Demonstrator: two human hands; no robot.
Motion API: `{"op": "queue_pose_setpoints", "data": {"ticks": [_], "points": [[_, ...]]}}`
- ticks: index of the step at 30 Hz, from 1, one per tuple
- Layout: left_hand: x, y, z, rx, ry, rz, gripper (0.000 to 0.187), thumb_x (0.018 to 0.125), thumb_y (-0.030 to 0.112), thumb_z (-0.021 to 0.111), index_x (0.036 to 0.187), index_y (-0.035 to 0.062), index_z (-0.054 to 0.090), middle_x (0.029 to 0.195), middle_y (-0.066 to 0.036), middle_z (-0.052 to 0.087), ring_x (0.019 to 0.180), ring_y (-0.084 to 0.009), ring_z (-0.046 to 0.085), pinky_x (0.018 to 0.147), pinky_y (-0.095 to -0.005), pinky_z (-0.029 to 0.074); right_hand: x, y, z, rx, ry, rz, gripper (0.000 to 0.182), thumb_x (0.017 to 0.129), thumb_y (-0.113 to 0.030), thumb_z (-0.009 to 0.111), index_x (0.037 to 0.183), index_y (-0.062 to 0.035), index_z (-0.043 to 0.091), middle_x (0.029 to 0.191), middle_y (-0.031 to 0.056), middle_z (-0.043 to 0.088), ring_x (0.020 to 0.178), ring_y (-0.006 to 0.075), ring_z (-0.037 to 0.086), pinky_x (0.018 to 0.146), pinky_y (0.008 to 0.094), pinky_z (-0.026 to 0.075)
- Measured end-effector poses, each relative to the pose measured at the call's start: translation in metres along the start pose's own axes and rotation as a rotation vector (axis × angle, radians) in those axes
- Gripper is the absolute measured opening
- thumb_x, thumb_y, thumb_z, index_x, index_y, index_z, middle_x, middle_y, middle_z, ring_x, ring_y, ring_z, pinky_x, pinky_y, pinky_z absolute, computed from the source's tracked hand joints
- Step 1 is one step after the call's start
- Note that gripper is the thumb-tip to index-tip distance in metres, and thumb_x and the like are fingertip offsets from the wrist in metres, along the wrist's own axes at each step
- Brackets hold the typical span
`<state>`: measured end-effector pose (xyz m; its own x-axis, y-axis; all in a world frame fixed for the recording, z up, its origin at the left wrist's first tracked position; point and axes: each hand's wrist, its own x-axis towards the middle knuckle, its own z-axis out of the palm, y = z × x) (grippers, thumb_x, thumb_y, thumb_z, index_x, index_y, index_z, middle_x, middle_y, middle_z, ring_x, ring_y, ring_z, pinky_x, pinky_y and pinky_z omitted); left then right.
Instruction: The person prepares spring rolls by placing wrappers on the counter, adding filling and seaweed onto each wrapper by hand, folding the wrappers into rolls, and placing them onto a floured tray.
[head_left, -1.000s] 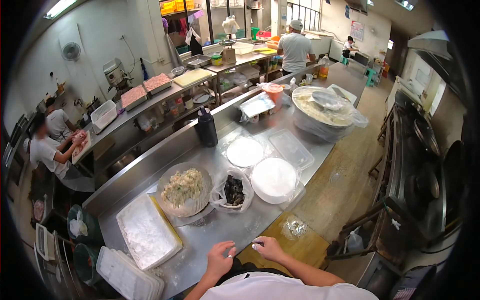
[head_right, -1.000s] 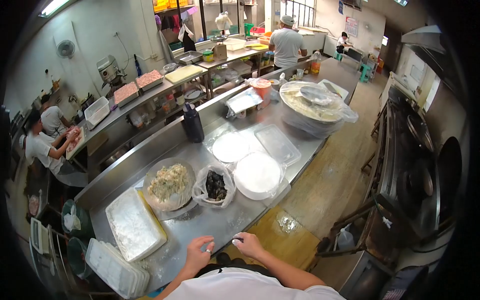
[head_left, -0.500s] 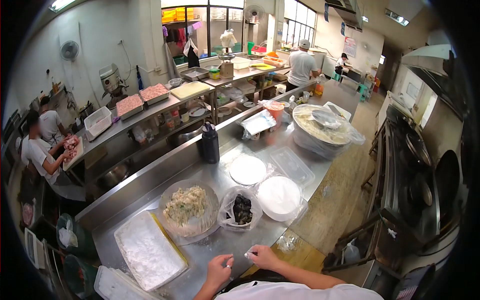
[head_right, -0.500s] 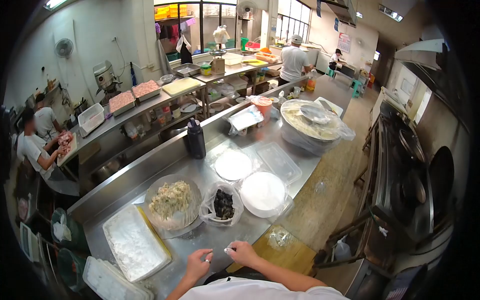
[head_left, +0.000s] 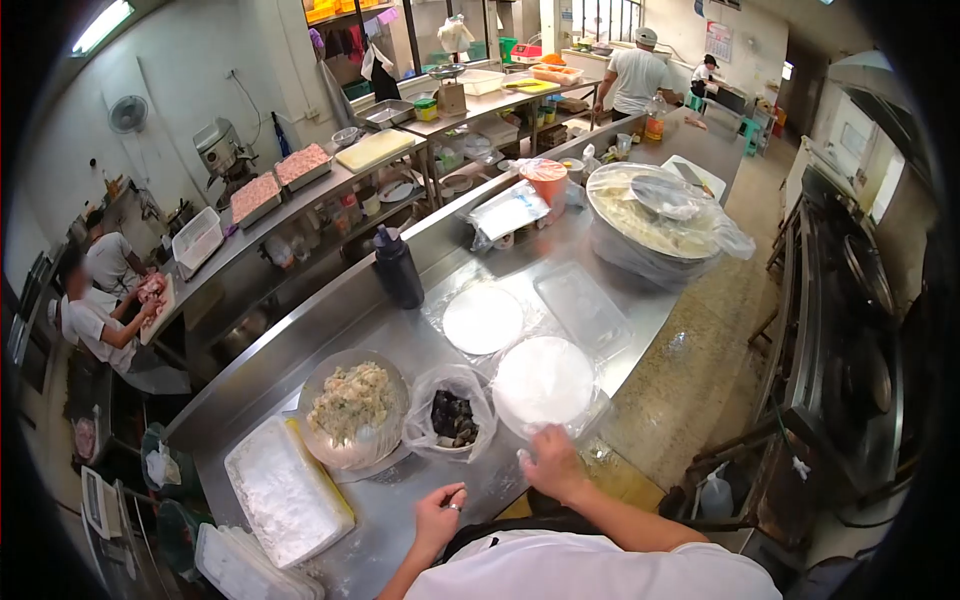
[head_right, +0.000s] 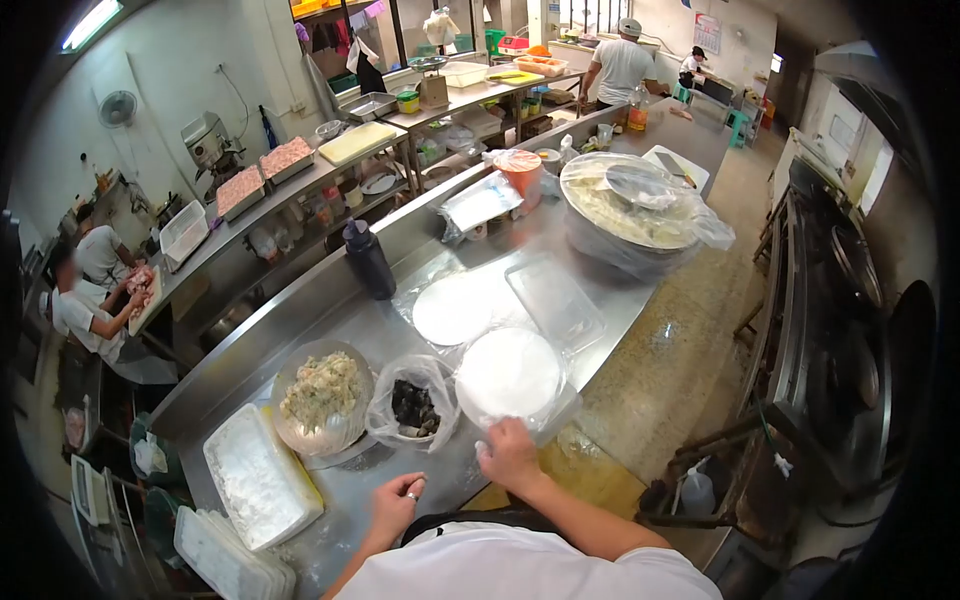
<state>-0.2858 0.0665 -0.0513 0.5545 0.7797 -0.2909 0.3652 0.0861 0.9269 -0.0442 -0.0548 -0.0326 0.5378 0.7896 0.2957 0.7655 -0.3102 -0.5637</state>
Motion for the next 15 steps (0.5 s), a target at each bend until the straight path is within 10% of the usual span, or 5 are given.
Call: {"op": "queue_pose_setpoints", "data": {"ticks": [15], "points": [[0.123,0.019,0.186,-0.253,-0.032,-0.283,0.030,0.110,0.028,0.068,0.117,-0.0004,0.072,0.095,-0.011,0.078,0.072,-0.0173,0.073,0.057,-0.0331,0.056,0.074,0.124,-0.038,-0.249,-0.101,-0.194,0.026,0.083,-0.027,0.078,0.102,-0.0084,0.078,0.123,0.0149,0.070,0.120,0.0362,0.062,0.107,0.0567,0.045]]}}
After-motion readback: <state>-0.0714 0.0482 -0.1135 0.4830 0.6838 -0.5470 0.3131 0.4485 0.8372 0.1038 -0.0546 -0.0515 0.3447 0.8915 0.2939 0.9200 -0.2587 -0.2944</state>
